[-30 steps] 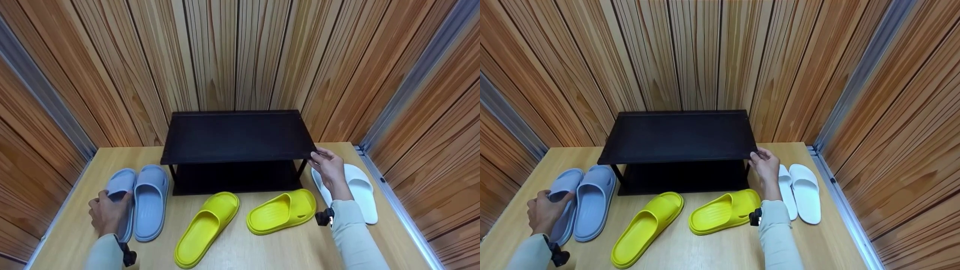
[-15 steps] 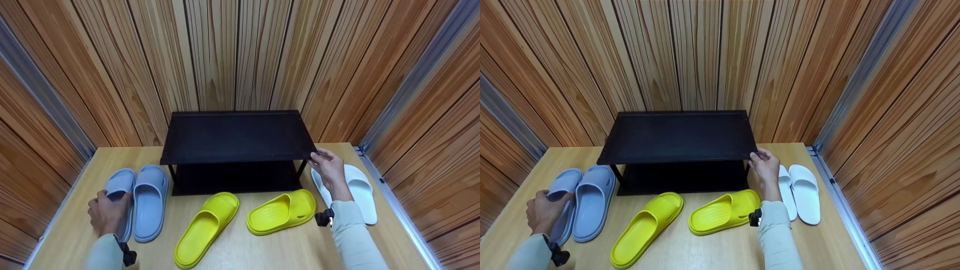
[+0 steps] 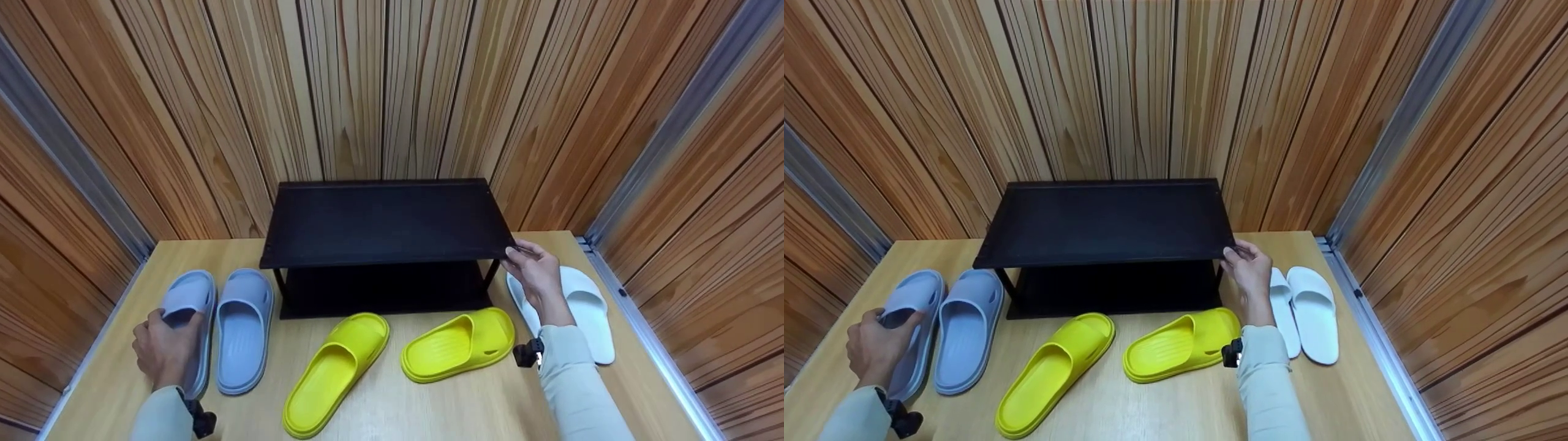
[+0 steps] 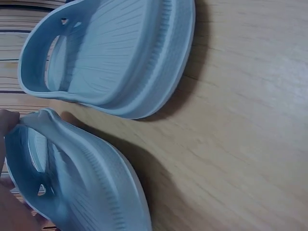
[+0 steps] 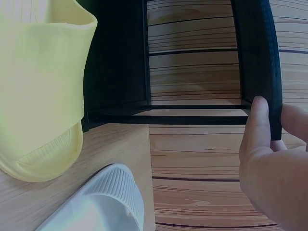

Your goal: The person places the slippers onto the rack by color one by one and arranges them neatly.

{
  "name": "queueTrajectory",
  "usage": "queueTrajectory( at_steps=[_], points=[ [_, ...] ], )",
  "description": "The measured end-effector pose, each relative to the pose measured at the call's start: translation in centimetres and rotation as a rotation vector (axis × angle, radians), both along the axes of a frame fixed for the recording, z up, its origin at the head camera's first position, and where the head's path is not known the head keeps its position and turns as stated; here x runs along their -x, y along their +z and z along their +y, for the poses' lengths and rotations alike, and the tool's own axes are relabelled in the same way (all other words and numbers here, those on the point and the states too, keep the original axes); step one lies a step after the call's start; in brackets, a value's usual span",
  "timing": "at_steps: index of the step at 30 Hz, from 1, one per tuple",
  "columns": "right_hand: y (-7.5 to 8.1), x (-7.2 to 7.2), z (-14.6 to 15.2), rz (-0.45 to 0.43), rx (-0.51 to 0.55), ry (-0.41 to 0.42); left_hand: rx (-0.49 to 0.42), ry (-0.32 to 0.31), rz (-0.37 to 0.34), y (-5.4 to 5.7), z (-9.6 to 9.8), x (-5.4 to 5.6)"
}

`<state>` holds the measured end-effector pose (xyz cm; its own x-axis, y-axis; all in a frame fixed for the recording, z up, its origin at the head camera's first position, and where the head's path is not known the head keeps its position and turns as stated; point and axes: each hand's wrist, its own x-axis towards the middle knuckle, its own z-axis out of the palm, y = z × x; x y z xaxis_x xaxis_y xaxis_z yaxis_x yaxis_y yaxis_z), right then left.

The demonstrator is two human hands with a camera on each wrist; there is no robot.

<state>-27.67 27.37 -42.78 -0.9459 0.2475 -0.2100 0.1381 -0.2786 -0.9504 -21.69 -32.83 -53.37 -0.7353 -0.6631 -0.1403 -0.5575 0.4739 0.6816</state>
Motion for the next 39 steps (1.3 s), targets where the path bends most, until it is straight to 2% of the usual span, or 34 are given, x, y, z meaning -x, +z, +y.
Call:
queueTrajectory(
  at_steps=[6, 13, 18, 21, 28, 39],
  points=[
    [0.1, 0.1, 0.0, -0.020, -0.012, 0.006, 0.002, 0.009, 0.022, 0.7, -0.1, -0.4],
    [0.4, 0.1, 0.1, -0.032, 0.003, 0.001, 0.022, 0.000, 0.119, 1.9, 0.3, -1.0],
    [0.4, 0.1, 0.1, -0.010, 0.023, 0.001, 0.051, 0.000, 0.187, 2.7, 0.8, -1.4],
    [0.4, 0.2, 0.1, 0.001, 0.028, 0.001, 0.070, 0.001, 0.221, 3.3, 1.2, -1.4],
    [0.6, 0.3, 0.4, -0.043, 0.020, -0.004, 0.060, -0.021, 0.266, 5.3, 2.3, -1.1],
    [0.6, 0.2, 0.7, -0.070, 0.015, 0.001, 0.096, -0.058, 0.377, 7.8, 4.6, -1.5]
  ],
)
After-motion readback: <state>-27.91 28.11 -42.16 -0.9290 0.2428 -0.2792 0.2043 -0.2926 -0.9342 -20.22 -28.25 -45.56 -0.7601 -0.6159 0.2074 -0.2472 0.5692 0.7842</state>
